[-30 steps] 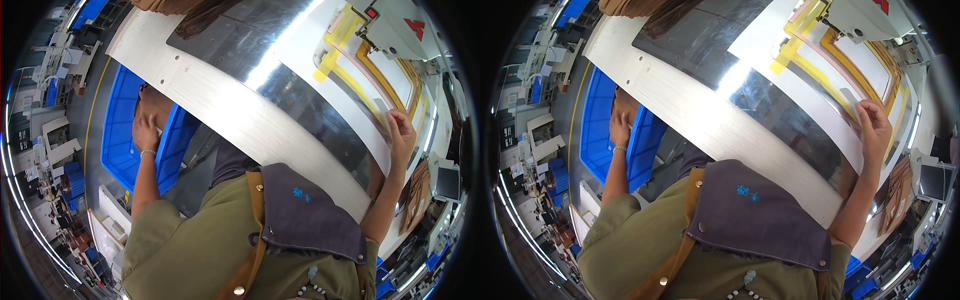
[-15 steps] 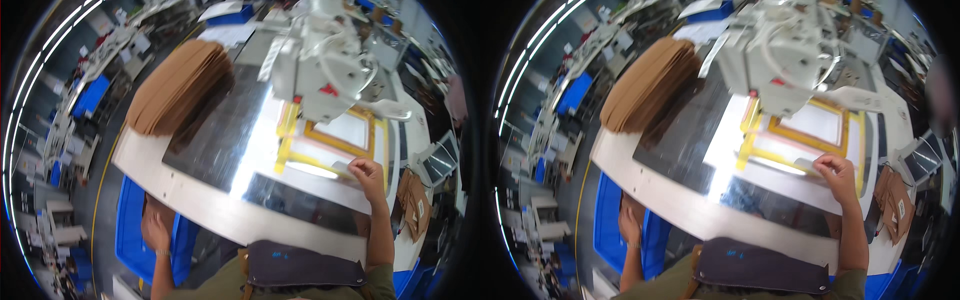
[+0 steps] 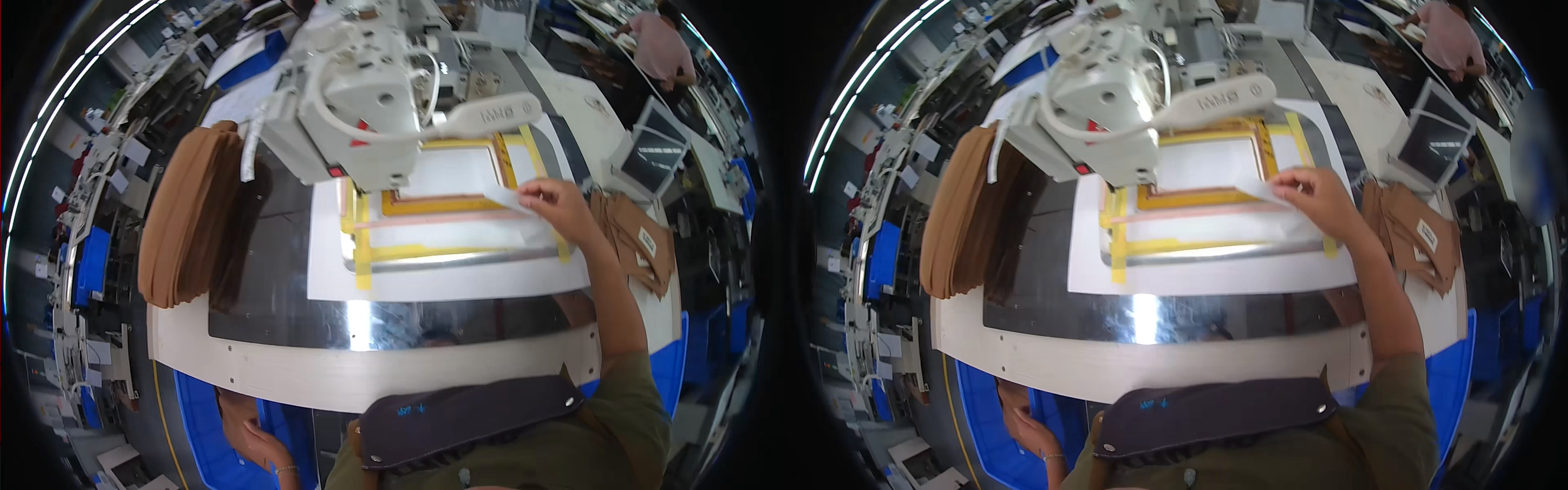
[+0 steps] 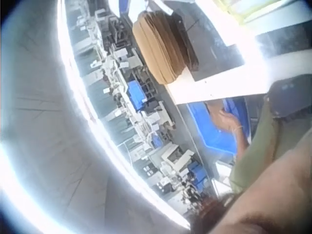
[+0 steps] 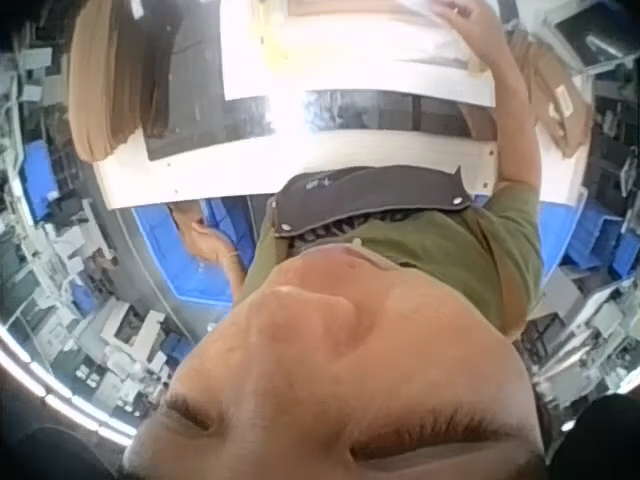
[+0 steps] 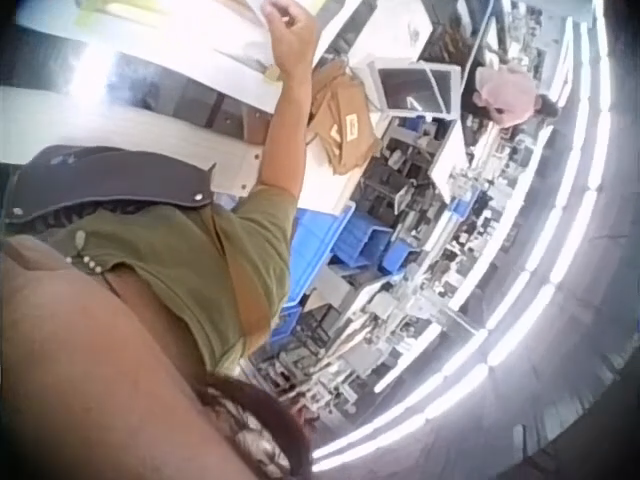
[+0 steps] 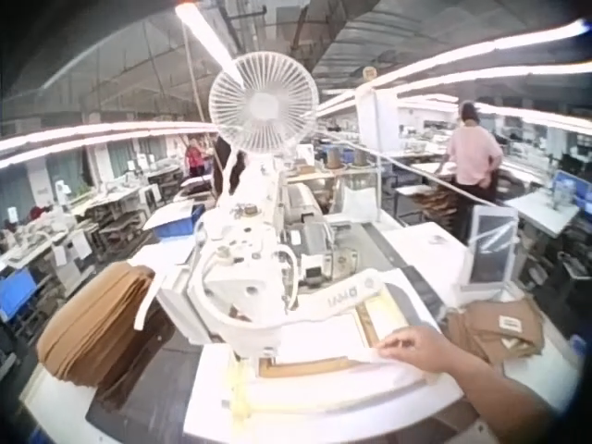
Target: The person is using an industrial sewing machine to attach labels to leather bag components.
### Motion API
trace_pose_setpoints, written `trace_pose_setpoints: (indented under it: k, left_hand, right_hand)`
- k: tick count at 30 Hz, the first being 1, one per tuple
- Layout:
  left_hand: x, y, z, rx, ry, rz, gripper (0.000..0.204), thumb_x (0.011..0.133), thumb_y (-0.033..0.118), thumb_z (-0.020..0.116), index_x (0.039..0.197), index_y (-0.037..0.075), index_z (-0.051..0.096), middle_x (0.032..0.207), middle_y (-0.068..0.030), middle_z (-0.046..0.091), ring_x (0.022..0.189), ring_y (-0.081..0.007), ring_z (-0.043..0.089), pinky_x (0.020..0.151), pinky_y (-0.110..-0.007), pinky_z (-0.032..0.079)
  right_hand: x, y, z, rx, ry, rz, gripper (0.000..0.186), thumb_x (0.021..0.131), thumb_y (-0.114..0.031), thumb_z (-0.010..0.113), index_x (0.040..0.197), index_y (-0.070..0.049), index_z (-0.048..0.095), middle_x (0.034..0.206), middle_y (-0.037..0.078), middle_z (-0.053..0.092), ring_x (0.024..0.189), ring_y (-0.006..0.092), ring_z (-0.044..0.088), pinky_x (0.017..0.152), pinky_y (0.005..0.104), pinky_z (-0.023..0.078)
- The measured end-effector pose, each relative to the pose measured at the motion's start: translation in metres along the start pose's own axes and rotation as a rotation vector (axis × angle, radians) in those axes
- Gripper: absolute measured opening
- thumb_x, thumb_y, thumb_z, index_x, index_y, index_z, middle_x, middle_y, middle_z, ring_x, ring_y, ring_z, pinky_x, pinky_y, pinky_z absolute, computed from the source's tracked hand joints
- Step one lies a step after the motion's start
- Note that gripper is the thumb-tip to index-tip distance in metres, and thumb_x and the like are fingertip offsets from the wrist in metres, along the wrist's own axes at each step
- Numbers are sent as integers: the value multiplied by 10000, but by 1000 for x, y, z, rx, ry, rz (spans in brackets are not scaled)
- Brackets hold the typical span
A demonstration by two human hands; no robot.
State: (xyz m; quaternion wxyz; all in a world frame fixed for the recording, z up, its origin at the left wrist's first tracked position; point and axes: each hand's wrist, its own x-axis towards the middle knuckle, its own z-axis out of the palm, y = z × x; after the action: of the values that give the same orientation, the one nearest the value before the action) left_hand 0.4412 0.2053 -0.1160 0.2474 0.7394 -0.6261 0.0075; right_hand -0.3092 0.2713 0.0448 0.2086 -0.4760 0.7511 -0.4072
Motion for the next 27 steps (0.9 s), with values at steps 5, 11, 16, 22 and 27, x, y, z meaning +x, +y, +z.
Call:
trace_pose_setpoints:
  k: [5,11,16,22,27]
  left_hand:
    - [95,141,-38,-234,562,410,416,1183,236,394,1170,-88,653,1188,-186,666,1096,-342,655,1012,-453,514]
    - [123,322,10,-451,-328,981,312,1095,125,546,1341,7,698,1369,-156,698,1384,-374,583,1179,-474,430]
    - [100,398,67,-239,-480,1273,467,1043,284,656,1453,62,646,1645,-194,466,1581,-418,331,1276,-526,281]
    - [104,446,84,-276,-542,1395,595,1006,400,700,1488,61,611,1676,-260,384,1600,-447,269,1294,-533,235]
    - [111,452,102,-246,-596,1404,669,996,425,707,1526,42,561,1681,-288,365,1595,-467,273,1293,-549,234]
  right_hand:
    - [41,4,-24,-259,96,-193,236,1002,-216,738,1090,-8,806,894,55,758,809,100,622,745,265,494]
    - [92,-26,26,-151,-138,-119,262,979,-242,761,1132,-39,825,1012,74,807,926,129,709,855,317,551]
    - [122,-17,107,-68,-348,-101,194,923,-188,784,1046,-43,824,947,75,812,881,146,742,797,298,568]
    - [121,-23,104,-16,-384,-32,193,896,-126,794,1051,-12,788,769,1,712,703,90,644,664,274,507]
    - [127,-25,118,-65,-339,-63,196,849,-194,857,989,-66,808,870,39,780,802,143,726,752,311,565]
